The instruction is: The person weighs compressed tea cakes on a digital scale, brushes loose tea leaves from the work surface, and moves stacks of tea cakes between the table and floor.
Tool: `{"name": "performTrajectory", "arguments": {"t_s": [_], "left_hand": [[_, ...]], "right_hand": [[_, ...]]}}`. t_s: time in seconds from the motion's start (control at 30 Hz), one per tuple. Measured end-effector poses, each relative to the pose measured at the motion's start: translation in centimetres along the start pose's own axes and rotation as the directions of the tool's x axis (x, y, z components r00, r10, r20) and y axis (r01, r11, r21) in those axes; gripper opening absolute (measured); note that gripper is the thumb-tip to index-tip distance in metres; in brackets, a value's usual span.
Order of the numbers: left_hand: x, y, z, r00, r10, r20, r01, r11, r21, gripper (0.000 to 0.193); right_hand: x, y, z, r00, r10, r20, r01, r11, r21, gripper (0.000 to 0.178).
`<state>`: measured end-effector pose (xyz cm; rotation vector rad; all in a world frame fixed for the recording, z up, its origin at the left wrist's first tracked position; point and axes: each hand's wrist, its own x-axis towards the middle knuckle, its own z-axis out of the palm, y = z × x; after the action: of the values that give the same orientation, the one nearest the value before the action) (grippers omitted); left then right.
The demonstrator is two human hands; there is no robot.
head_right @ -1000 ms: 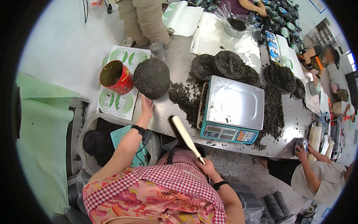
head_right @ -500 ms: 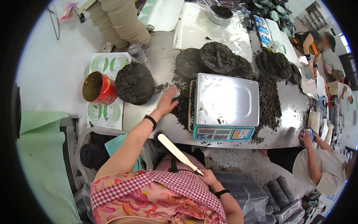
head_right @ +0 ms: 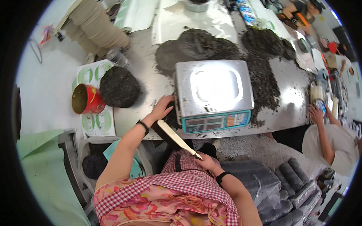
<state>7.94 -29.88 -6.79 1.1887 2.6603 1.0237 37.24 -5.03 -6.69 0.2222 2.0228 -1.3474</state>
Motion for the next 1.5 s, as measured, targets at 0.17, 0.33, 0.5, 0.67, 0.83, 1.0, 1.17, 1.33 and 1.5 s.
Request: {"name": "performTrajectory", "arguments": {"t_s": [0.17,0.33,0.5,0.67,0.83,1.0,1.17,1.33,1.5], "left_hand": [[-4.3,4.3,3.5,0.968,-0.145,-0.206,0.13,0.988,-0.086,0.022],[-6.2,9.1,11.7,0.676,-0.431,-0.598,0.467,0.878,-0.105,0.026],[-1.3,15.1,21.9,0.095,-0.737,-0.67,0.661,0.55,-0.511,0.037],[9.0,24.9,29.9,0.426,-0.671,-0.607,0.674,0.683,-0.282,0.04],[16.7,31.2,36.7,0.504,-0.748,-0.432,0.723,0.639,-0.262,0.055],[23.6,33.3,36.5,0.559,-0.75,-0.353,0.527,0.65,-0.548,0.059],[24.6,35.5,29.2,0.804,-0.489,-0.338,0.292,0.82,-0.492,0.054],[16.6,36.0,22.5,0.974,-0.174,-0.145,0.12,0.94,-0.32,0.04],[5.9,35.3,15.8,0.911,-0.334,0.244,0.36,0.931,-0.069,0.031]], "right_hand": [[-0.4,5.6,-5.2,0.988,-0.132,0.084,0.144,0.978,-0.154,0.035],[-1.3,9.6,-13.1,0.984,-0.089,0.153,0.126,0.958,-0.259,0.034],[-5.6,12.8,-22.7,0.996,-0.013,0.089,0.039,0.957,-0.288,0.035],[-11.1,22.1,-31.2,0.999,-0.017,-0.048,0.003,0.958,-0.287,0.03],[-15.4,26.4,-38.6,0.973,0.169,-0.158,-0.202,0.954,-0.221,0.029],[-17.2,25.0,-44.0,0.958,0.038,-0.285,-0.091,0.98,-0.176,0.025],[-16.9,23.2,-47.0,0.933,0.002,-0.359,0.009,1.0,0.03,0.019],[-17.6,21.8,-42.8,0.942,0.103,-0.318,0.049,0.899,0.435,0.021],[-17.6,18.0,-35.2,0.906,0.076,-0.415,0.143,0.87,0.472,0.025]]}}
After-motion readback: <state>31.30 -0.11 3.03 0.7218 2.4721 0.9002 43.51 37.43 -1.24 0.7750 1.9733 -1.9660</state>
